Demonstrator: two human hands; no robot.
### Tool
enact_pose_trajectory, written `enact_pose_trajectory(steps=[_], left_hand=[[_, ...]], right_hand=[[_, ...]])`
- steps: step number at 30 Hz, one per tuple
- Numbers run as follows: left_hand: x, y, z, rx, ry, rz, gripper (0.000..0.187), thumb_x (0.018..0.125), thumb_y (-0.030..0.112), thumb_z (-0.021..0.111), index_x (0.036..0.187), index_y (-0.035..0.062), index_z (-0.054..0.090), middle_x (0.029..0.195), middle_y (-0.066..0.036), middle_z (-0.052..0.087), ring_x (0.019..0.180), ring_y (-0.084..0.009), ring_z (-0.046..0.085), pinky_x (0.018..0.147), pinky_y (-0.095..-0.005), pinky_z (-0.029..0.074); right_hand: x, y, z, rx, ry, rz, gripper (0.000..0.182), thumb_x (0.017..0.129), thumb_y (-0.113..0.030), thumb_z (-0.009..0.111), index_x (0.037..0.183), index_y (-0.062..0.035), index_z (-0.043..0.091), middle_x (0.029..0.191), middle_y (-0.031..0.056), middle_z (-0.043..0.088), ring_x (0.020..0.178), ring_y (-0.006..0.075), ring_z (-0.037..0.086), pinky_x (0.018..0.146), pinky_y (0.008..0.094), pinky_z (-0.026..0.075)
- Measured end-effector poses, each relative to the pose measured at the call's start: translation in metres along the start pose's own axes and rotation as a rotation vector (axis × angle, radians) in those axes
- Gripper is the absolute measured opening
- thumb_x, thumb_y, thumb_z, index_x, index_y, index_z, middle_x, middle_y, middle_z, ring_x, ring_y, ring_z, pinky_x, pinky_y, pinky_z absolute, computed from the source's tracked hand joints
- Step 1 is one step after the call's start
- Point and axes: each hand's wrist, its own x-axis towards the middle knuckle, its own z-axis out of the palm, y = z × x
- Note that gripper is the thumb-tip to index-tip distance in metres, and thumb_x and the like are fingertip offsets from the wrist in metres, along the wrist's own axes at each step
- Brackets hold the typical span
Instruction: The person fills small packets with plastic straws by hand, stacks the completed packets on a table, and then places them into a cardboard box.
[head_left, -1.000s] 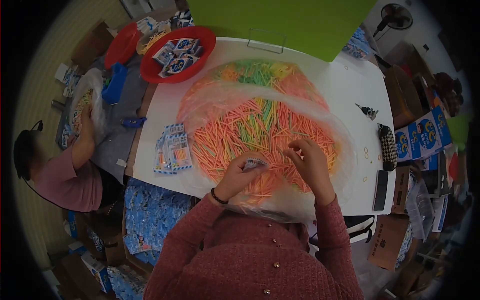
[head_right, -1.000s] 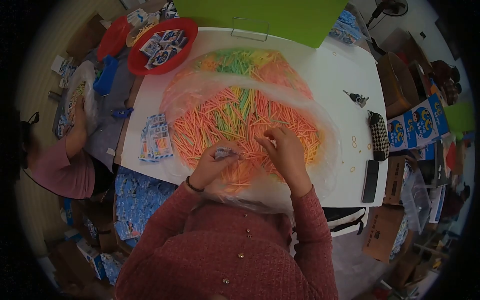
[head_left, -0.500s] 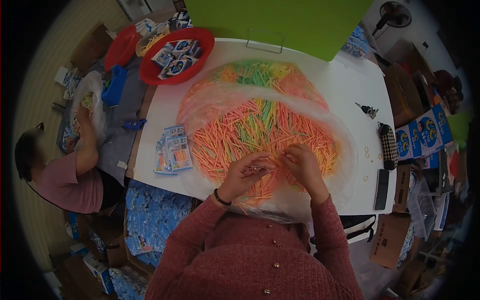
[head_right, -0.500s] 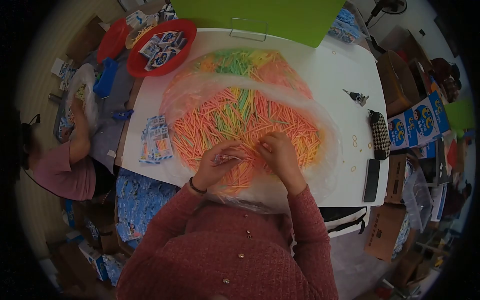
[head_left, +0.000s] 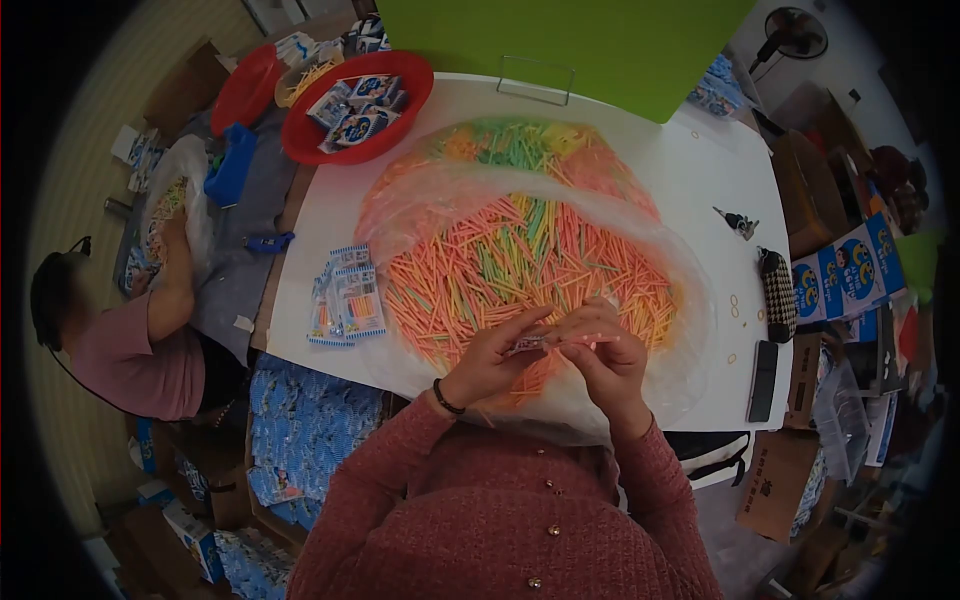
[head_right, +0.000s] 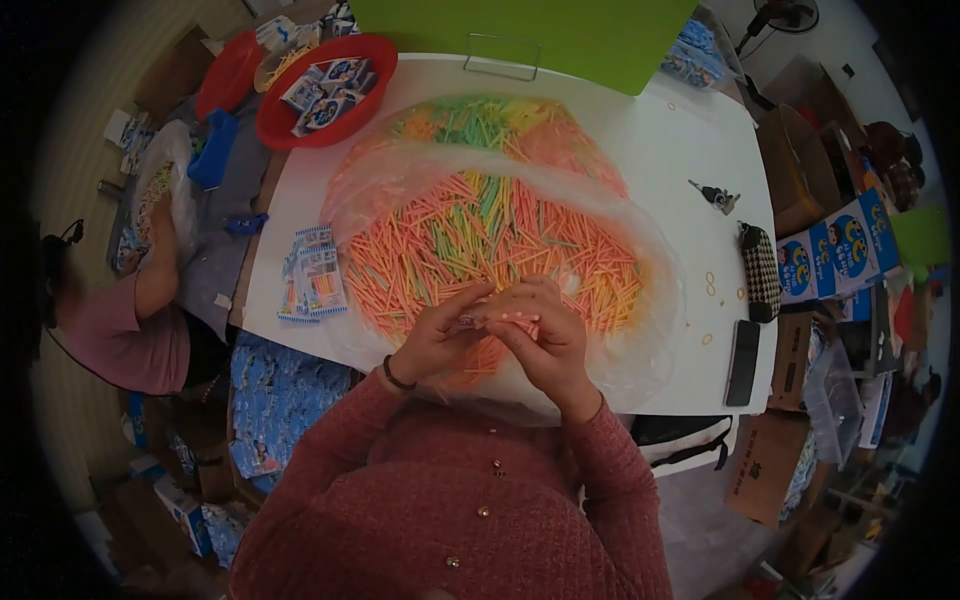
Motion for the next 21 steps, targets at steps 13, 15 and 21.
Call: enact_pose_trajectory(steps=[13, 15, 21], left_hand=[[-0.002, -0.009, 0.002, -0.396, 0.056, -0.104, 0.056, 0.085, -0.009, 0.060, 0.137, 0.0052, 0.046, 0.119, -0.003, 0.055, 0.112, -0.0133, 0.055, 0.093, -0.0278, 0.047], [0.000, -0.012, -0.004, -0.330, 0.011, -0.051, 0.057, 0.085, -0.010, 0.060, 0.138, 0.0056, 0.046, 0.124, -0.005, 0.054, 0.113, -0.0140, 0.055, 0.093, -0.0285, 0.048], [0.007, -0.006, -0.004, -0.116, -0.025, 0.152, 0.058, 0.084, -0.011, 0.061, 0.138, 0.0074, 0.046, 0.142, -0.012, 0.044, 0.123, -0.0186, 0.051, 0.096, -0.0298, 0.048]], right_hand=[[0.012, -0.025, 0.002, -0.736, -0.306, 0.022, 0.035, 0.073, -0.018, 0.077, 0.106, -0.0145, 0.067, 0.120, 0.0017, 0.057, 0.116, 0.0254, 0.047, 0.100, 0.0419, 0.031], [0.017, -0.030, -0.003, -0.691, -0.283, 0.032, 0.039, 0.072, -0.018, 0.078, 0.109, -0.0147, 0.066, 0.118, 0.0031, 0.057, 0.116, 0.0260, 0.047, 0.100, 0.0415, 0.032], [0.016, -0.013, -0.012, -0.675, -0.170, 0.040, 0.041, 0.072, -0.017, 0.079, 0.110, -0.0137, 0.064, 0.113, 0.0063, 0.056, 0.111, 0.0270, 0.049, 0.097, 0.0396, 0.036]])
